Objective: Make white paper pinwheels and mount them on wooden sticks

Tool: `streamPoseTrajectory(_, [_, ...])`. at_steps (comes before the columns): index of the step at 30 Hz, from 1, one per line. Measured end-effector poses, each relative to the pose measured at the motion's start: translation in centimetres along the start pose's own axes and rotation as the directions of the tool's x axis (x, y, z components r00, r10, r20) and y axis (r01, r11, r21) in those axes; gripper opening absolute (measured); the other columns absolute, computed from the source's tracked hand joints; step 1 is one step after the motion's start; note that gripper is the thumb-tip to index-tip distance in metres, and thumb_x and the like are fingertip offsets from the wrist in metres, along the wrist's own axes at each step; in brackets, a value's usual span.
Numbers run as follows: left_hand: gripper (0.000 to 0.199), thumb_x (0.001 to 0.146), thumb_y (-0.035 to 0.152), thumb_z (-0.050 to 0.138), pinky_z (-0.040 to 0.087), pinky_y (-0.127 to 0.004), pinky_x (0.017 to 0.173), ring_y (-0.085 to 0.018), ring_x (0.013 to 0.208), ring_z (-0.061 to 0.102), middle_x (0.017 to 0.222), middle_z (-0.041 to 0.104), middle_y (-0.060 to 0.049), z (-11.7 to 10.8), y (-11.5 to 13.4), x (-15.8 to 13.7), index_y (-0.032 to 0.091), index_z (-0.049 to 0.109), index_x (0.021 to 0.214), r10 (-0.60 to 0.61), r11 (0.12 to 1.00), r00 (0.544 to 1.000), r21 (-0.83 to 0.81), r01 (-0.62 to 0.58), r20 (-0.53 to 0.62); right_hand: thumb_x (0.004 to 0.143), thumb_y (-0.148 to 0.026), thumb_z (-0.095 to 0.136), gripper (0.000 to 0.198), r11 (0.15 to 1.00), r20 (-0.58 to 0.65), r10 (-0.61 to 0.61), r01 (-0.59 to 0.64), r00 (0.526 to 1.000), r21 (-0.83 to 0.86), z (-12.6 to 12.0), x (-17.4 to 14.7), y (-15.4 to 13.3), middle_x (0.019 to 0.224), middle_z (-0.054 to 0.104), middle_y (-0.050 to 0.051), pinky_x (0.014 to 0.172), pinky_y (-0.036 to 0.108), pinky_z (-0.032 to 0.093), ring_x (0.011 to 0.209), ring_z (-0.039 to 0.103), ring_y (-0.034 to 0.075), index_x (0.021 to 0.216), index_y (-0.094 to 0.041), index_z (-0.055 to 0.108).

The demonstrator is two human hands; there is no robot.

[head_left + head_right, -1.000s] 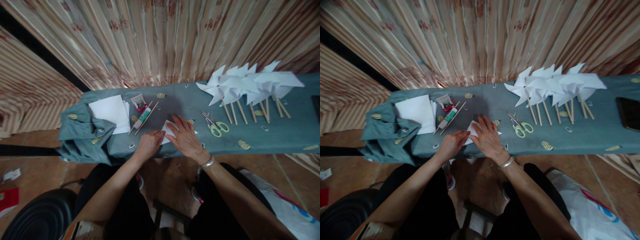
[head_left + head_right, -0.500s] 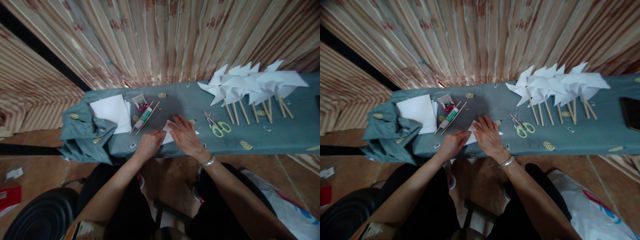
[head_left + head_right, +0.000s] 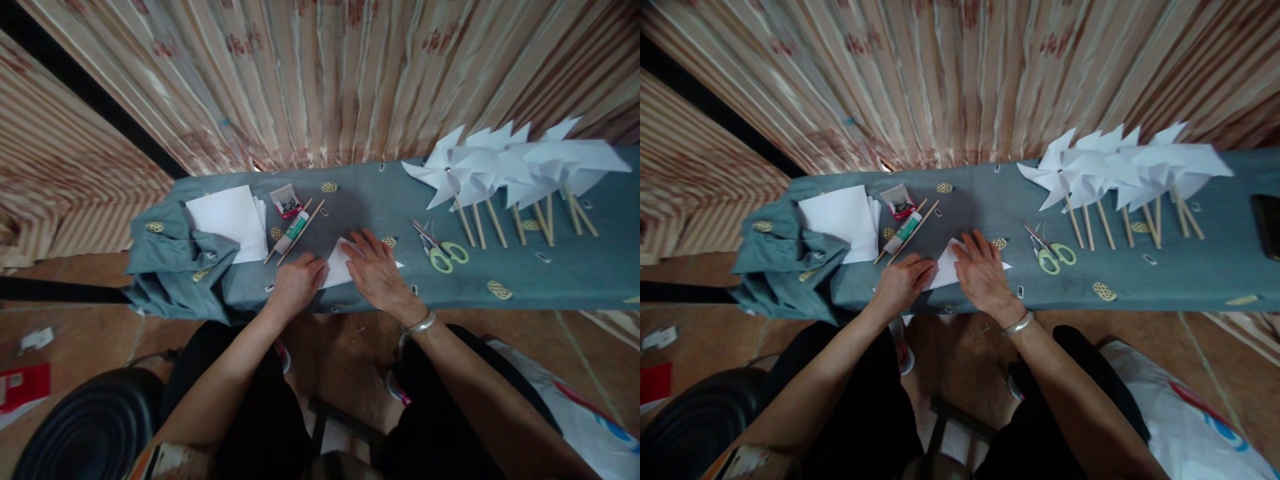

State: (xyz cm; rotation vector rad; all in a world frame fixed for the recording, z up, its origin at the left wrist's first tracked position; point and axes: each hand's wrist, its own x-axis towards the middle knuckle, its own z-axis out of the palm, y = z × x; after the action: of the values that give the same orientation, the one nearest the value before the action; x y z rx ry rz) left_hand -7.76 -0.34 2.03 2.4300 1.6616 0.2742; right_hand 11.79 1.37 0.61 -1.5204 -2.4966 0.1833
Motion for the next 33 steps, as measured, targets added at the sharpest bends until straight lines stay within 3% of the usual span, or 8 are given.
streamPoseTrajectory(4, [0.026, 0.098, 0.026, 0.045, 0.049, -0.035, 0.086, -0.024, 0.1, 0.059, 0.111, 0.066, -0.012, 0.2, 0.2, -0.2, 0.013, 0.067, 0.105, 0.156, 0.988, 0.967, 0.033, -0.152, -0.201, 0.1, -0.027, 0.034, 0.045, 1.0, -0.017, -0.009, 0.009, 1.0, -0.002, 0.3, -0.2, 0.0, 0.151, 0.045, 0.013, 0.11, 0.051, 0.029, 0.143, 0.03, 0.033, 0.14, -0.017, 0.051])
streamPoseTrajectory(6, [0.025, 0.098, 0.024, 0.045, 0.048, -0.037, 0.09, -0.024, 0.104, 0.056, 0.114, 0.066, -0.011, 0.4, 0.8, -0.5, 0.014, 0.064, 0.109, 0.227, 0.974, 0.947, 0.046, -0.222, -0.23, 0.1, -0.027, 0.033, 0.045, 1.0, -0.026, -0.012, 0.012, 1.0, 0.0, 0.4, -0.2, 0.0, 0.151, 0.045, 0.013, 0.111, 0.051, 0.029, 0.143, 0.03, 0.033, 0.14, -0.017, 0.051])
streamPoseTrajectory(9, [0.025, 0.098, 0.024, 0.045, 0.046, -0.038, 0.091, -0.024, 0.107, 0.055, 0.115, 0.066, -0.009, 0.9, 1.9, -1.0, 0.014, 0.061, 0.113, 0.282, 0.959, 0.944, 0.048, -0.278, -0.173, 0.1, -0.026, 0.032, 0.046, 1.0, -0.029, -0.016, 0.016, 0.999, -0.001, 0.6, -0.3, 0.0, 0.151, 0.044, 0.013, 0.111, 0.051, 0.028, 0.143, 0.03, 0.034, 0.141, -0.016, 0.05])
streamPoseTrajectory(14, [0.027, 0.097, 0.022, 0.045, 0.044, -0.041, 0.094, -0.025, 0.111, 0.054, 0.119, 0.064, -0.011, 1.3, 3.1, -1.4, 0.013, 0.058, 0.119, 0.273, 0.962, 0.959, 0.037, -0.271, -0.074, 0.1, -0.027, 0.03, 0.047, 1.0, -0.024, -0.014, 0.014, 1.0, -0.008, 0.8, -0.4, 0.0, 0.152, 0.044, 0.013, 0.11, 0.051, 0.028, 0.143, 0.029, 0.034, 0.141, -0.015, 0.049])
streamPoseTrajectory(19, [0.031, 0.096, 0.021, 0.047, 0.044, -0.041, 0.097, -0.026, 0.113, 0.054, 0.121, 0.064, -0.014, 1.7, 3.5, -1.6, 0.008, 0.057, 0.123, 0.291, 0.957, 0.954, 0.043, -0.288, -0.072, 0.099, -0.025, 0.029, 0.047, 1.0, -0.037, -0.024, 0.023, 0.999, -0.004, 1.0, -0.5, 0.1, 0.152, 0.043, 0.014, 0.11, 0.052, 0.028, 0.143, 0.028, 0.034, 0.141, -0.014, 0.048])
streamPoseTrajectory(23, [0.042, 0.094, 0.031, 0.054, 0.043, -0.041, 0.1, -0.029, 0.117, 0.053, 0.125, 0.061, -0.017, 2.0, 3.6, -1.8, 0.004, 0.055, 0.126, 0.29, 0.957, 0.956, 0.03, -0.289, -0.042, 0.1, -0.024, 0.029, 0.048, 1.0, -0.033, -0.026, 0.026, 0.999, -0.002, 1.0, -0.5, 0.0, 0.152, 0.043, 0.015, 0.11, 0.052, 0.028, 0.143, 0.028, 0.034, 0.142, -0.013, 0.047])
streamPoseTrajectory(33, [0.054, 0.093, 0.034, 0.054, 0.041, -0.046, 0.106, -0.032, 0.13, 0.047, 0.138, 0.054, -0.022, 2.4, 3.7, -2.8, 0.005, 0.044, 0.137, 0.273, 0.962, 0.962, 0.03, -0.273, 0.012, 0.098, -0.024, 0.034, 0.048, 0.998, -0.039, -0.035, 0.034, 0.999, -0.044, 1.3, -0.7, 0.0, 0.153, 0.041, 0.016, 0.11, 0.05, 0.028, 0.144, 0.028, 0.034, 0.143, -0.012, 0.045])
